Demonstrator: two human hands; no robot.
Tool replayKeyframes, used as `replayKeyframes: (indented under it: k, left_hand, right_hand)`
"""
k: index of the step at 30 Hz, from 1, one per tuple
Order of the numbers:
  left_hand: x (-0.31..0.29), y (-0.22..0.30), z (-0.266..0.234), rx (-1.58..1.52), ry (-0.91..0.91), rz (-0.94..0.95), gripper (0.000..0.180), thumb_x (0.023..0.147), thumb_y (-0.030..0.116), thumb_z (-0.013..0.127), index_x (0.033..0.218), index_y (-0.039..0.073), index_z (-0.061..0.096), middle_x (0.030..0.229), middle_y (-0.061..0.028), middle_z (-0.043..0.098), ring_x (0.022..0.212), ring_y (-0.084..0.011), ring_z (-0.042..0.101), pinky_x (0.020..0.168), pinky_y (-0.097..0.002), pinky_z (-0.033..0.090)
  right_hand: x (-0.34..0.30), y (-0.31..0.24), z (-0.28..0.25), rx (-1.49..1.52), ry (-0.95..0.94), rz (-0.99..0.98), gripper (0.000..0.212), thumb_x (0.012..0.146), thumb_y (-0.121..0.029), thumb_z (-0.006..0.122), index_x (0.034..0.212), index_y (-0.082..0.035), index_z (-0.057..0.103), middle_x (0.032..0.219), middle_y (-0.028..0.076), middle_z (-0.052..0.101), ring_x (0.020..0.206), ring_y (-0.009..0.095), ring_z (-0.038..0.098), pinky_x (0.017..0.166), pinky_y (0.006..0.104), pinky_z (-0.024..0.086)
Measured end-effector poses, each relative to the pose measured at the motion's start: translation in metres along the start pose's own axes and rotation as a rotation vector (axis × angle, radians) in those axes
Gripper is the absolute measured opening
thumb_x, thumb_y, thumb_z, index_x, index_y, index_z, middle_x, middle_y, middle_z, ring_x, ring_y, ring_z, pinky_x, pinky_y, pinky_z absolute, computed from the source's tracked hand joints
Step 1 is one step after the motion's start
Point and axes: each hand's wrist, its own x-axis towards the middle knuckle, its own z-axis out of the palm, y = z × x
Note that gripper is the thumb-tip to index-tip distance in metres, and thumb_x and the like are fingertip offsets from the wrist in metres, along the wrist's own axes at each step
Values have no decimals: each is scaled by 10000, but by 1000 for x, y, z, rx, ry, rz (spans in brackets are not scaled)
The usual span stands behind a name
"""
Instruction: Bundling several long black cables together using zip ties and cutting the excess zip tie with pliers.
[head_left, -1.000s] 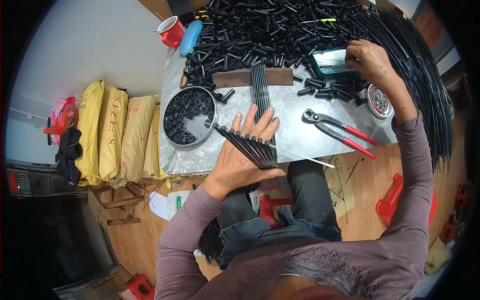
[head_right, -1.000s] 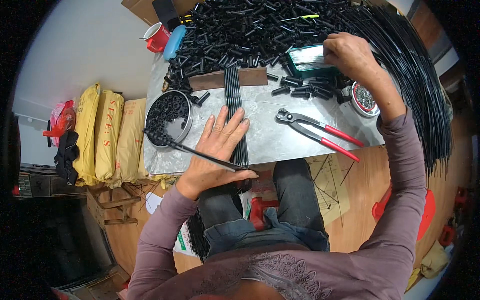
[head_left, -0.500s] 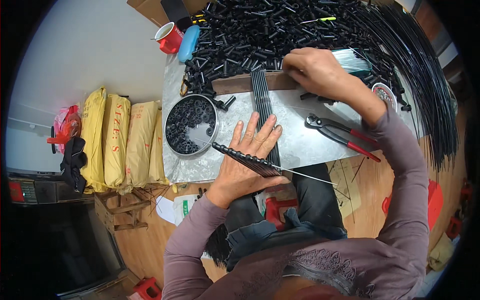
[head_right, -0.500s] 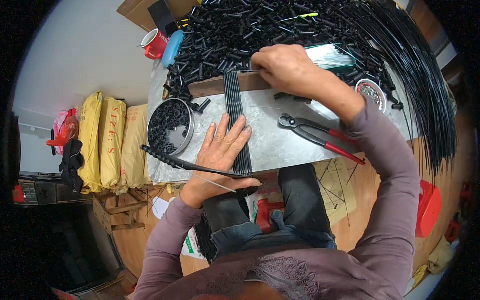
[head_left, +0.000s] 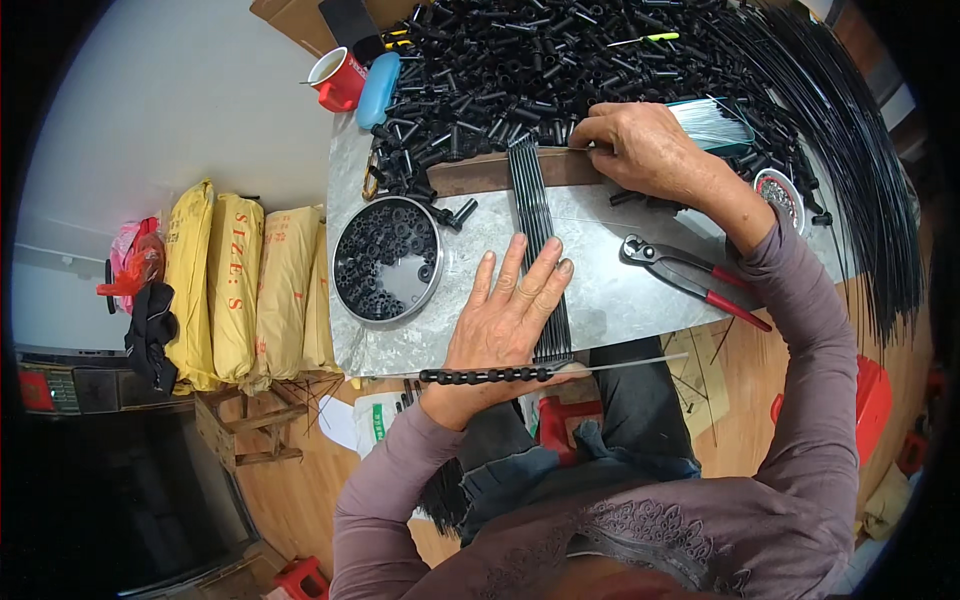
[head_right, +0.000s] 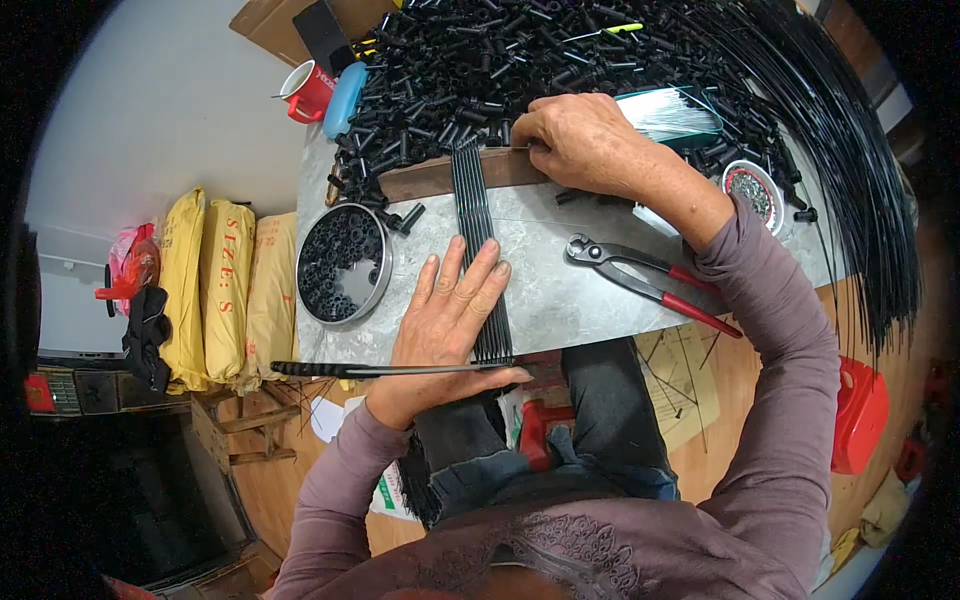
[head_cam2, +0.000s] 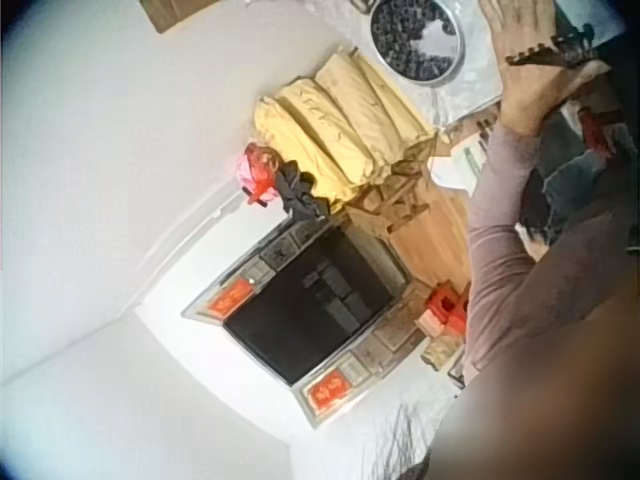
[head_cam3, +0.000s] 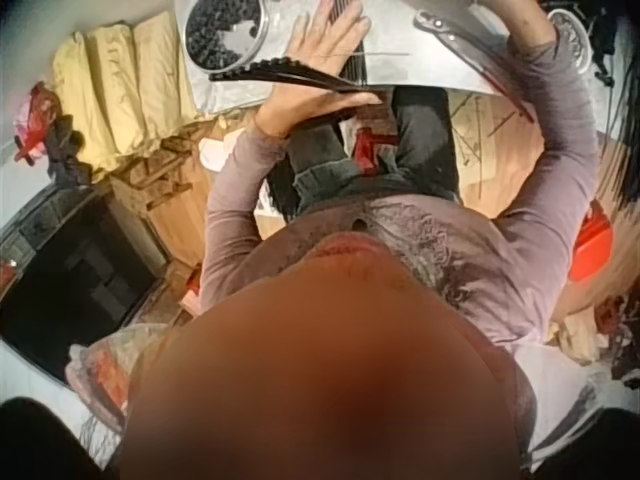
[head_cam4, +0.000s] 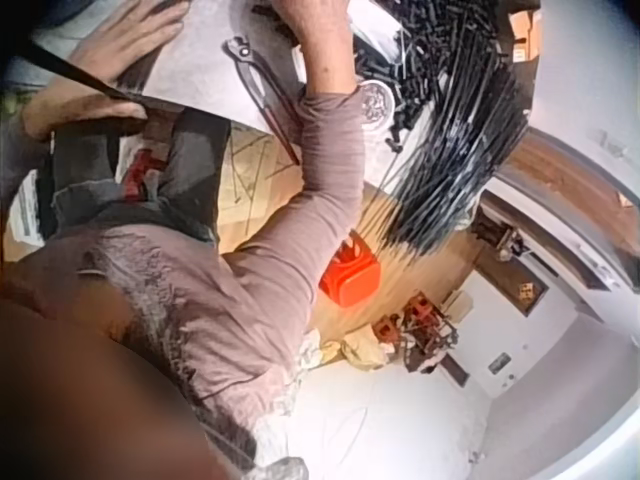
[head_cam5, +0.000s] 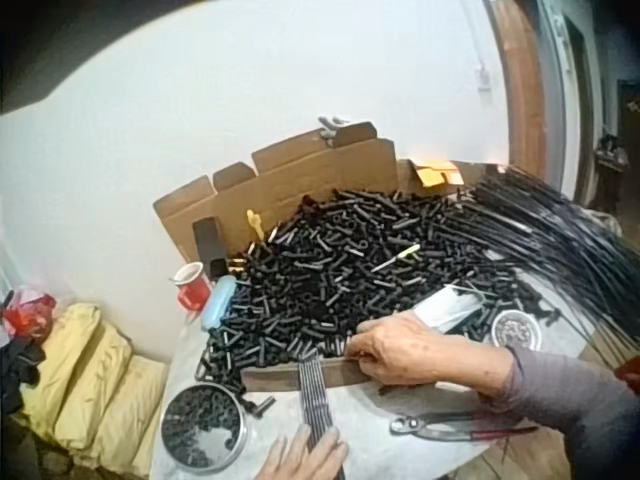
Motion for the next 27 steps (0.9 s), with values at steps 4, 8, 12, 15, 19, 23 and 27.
replayKeyframes:
  k: [4, 8, 12, 15, 19, 23, 27]
  left_hand:
    - [0, 0, 0, 22, -3, 2, 1004, 626, 560, 762, 1387, 24, 385, 1489, -172, 305, 1384, -419, 235, 1101, -550, 214]
    - [0, 0, 2, 33, 2, -8, 992, 640, 602, 728, 1379, 25, 402, 1482, -179, 314, 1379, -422, 242, 1100, -554, 215]
    - [1, 0, 4, 22, 5, -7, 988, 644, 619, 715, 1374, 27, 412, 1479, -182, 317, 1376, -423, 248, 1101, -556, 215]
    - [0, 0, 3, 18, 9, -11, 982, 646, 612, 720, 1372, 26, 413, 1479, -182, 317, 1375, -424, 249, 1101, -556, 216]
    - [0, -1, 2, 13, 13, 1, 991, 650, 605, 723, 1382, 25, 394, 1480, -182, 316, 1378, -427, 242, 1102, -557, 214]
    - [1, -2, 4, 24, 13, 22, 995, 660, 606, 717, 1391, 24, 374, 1487, -180, 303, 1384, -426, 227, 1105, -556, 205]
    - [-2, -1, 0, 11, 18, 7, 986, 667, 602, 716, 1390, 25, 376, 1492, -178, 292, 1386, -424, 223, 1106, -555, 200]
  right_hand:
    - [-1, 0, 1, 15, 8, 13, 197, 750, -61, 600, 921, -33, 694, 864, 103, 653, 743, 272, 654, 670, 369, 523]
    - [1, 0, 2, 26, 19, -3, 199, 753, -67, 600, 925, -33, 694, 875, 105, 656, 758, 275, 655, 681, 366, 524]
    - [4, 0, 2, 25, -45, 64, 203, 765, -111, 578, 912, -65, 711, 888, 111, 681, 826, 281, 663, 747, 401, 519]
    - [9, 4, 1, 15, -25, 40, 180, 774, -109, 592, 903, -73, 713, 882, 100, 680, 829, 280, 661, 747, 398, 518]
    - [19, 18, 7, -20, 29, -96, 135, 755, -79, 649, 879, -56, 696, 853, 77, 650, 798, 283, 642, 692, 380, 515]
    - [21, 22, 8, -10, 11, -133, 129, 749, -69, 649, 868, -54, 696, 840, 79, 646, 797, 283, 640, 680, 383, 510]
    - [23, 4, 5, 15, -33, 15, 128, 750, -60, 642, 866, -48, 695, 845, 82, 648, 802, 281, 642, 676, 378, 509]
